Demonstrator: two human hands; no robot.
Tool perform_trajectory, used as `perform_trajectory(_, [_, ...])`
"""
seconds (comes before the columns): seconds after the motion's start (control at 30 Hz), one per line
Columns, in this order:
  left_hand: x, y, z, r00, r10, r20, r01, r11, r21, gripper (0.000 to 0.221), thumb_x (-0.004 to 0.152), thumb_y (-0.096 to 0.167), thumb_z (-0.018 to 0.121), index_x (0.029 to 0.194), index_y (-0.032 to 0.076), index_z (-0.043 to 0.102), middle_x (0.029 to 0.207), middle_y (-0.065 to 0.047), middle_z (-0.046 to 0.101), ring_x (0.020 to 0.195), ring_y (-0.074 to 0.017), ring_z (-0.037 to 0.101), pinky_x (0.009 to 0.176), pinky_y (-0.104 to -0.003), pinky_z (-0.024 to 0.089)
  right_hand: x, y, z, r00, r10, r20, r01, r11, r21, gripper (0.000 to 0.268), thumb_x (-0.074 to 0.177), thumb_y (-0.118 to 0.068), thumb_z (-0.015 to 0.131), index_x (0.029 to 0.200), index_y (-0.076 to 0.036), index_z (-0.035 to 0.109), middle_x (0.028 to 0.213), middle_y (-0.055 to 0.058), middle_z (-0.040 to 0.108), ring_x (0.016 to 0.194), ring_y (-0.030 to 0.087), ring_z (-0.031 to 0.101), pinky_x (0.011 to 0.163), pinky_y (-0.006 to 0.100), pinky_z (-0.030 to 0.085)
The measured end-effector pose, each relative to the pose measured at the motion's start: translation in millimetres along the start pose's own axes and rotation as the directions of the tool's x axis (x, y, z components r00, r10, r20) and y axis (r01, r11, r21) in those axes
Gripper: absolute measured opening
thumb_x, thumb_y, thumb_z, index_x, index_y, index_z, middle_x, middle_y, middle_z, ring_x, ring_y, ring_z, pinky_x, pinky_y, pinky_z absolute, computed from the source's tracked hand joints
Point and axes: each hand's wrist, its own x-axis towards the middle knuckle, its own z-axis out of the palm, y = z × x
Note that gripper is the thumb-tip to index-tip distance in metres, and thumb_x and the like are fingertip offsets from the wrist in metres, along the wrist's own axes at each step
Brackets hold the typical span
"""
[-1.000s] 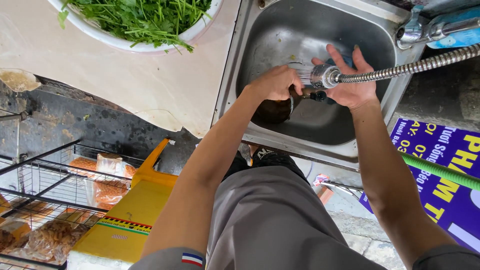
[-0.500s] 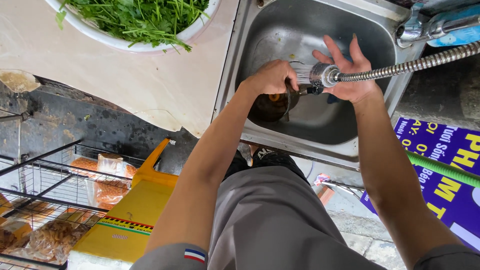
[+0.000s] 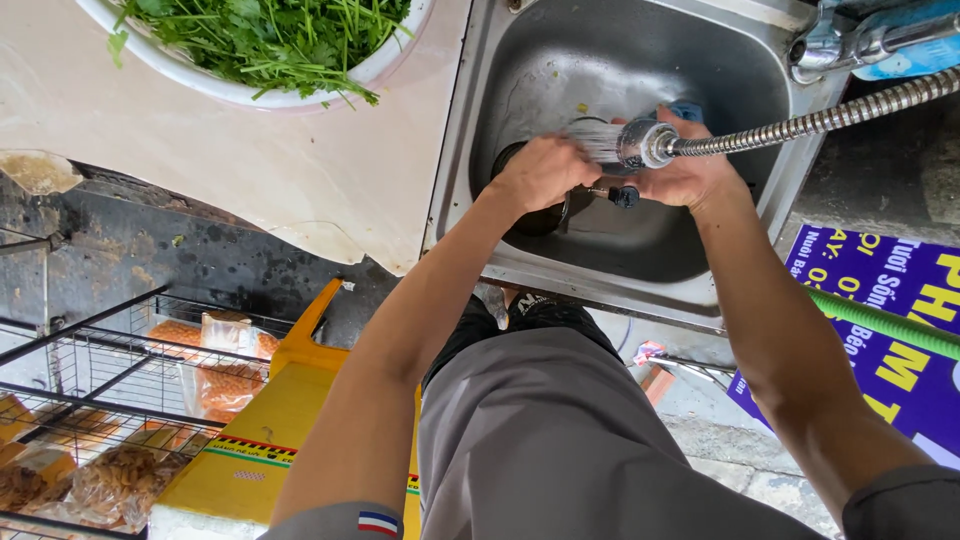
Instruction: Washing and scrubbing disassembled juicer components in a stainless steel sink.
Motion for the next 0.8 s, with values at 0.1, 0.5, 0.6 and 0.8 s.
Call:
perform_trajectory(0.1, [0.9, -4.7, 10.7, 0.999, -0.01, -0.038, 0.01, 1.0, 0.015, 0.026, 0.072, 0.008, 0.081, 0.095, 0.015, 0.071, 0.095, -0.006, 0.073, 0.091, -0.0273, 0.073, 0.081, -0.041, 0.059, -3.1, -14.5, -27.9, 0.992, 0.036, 0.119, -0.036, 0.999, -0.005, 0.069, 0.108, -0.053, 0.029, 0.146, -0.001, 0.055, 0.144, 0.028, 0.055, 0.131, 0.041, 0.053, 0.104, 0.054, 0.044])
perform_trajectory(0.5, [18.2, -77.2, 73.1, 0.709, -0.699, -0.098, 0.537, 0.625, -0.567, 0.045, 0.08, -0.002, 0.066, 0.121, 0.014, 0.075, 0.11, -0.015, 0.075, 0.1, -0.0299, 0.073, 0.089, -0.04, 0.06, -36.0, 34.4, 10.5, 0.833, -0.55, 0.066, 0.495, 0.685, -0.534, 0.042, 0.104, -0.005, 0.057, 0.146, -0.01, 0.056, 0.134, 0.009, 0.062, 0.121, 0.019, 0.064, 0.106, 0.038, 0.052])
perform_trajectory(0.6, [20.4, -85.6, 101.6, 0.626, -0.78, 0.025, 0.474, 0.355, -0.806, 0.052, 0.078, -0.008, 0.058, 0.125, 0.01, 0.073, 0.112, -0.015, 0.078, 0.101, -0.0278, 0.075, 0.086, -0.039, 0.059, -35.7, 48.0, 9.5, 0.811, -0.577, 0.096, 0.473, 0.55, -0.689, 0.039, 0.101, -0.001, 0.059, 0.14, -0.003, 0.056, 0.132, 0.01, 0.065, 0.122, 0.022, 0.065, 0.108, 0.041, 0.051])
perform_trajectory(0.8, [16.7, -56.3, 88.7, 0.556, -0.826, 0.088, 0.371, 0.153, -0.916, 0.061, 0.075, -0.007, 0.064, 0.133, 0.011, 0.063, 0.127, -0.015, 0.07, 0.115, -0.0265, 0.065, 0.092, -0.035, 0.052, 14.6, 62.4, 26.2, 0.894, -0.43, 0.126, 0.438, 0.898, -0.038, 0.036, 0.105, -0.013, 0.055, 0.139, -0.002, 0.057, 0.135, 0.014, 0.067, 0.124, 0.027, 0.067, 0.11, 0.039, 0.056])
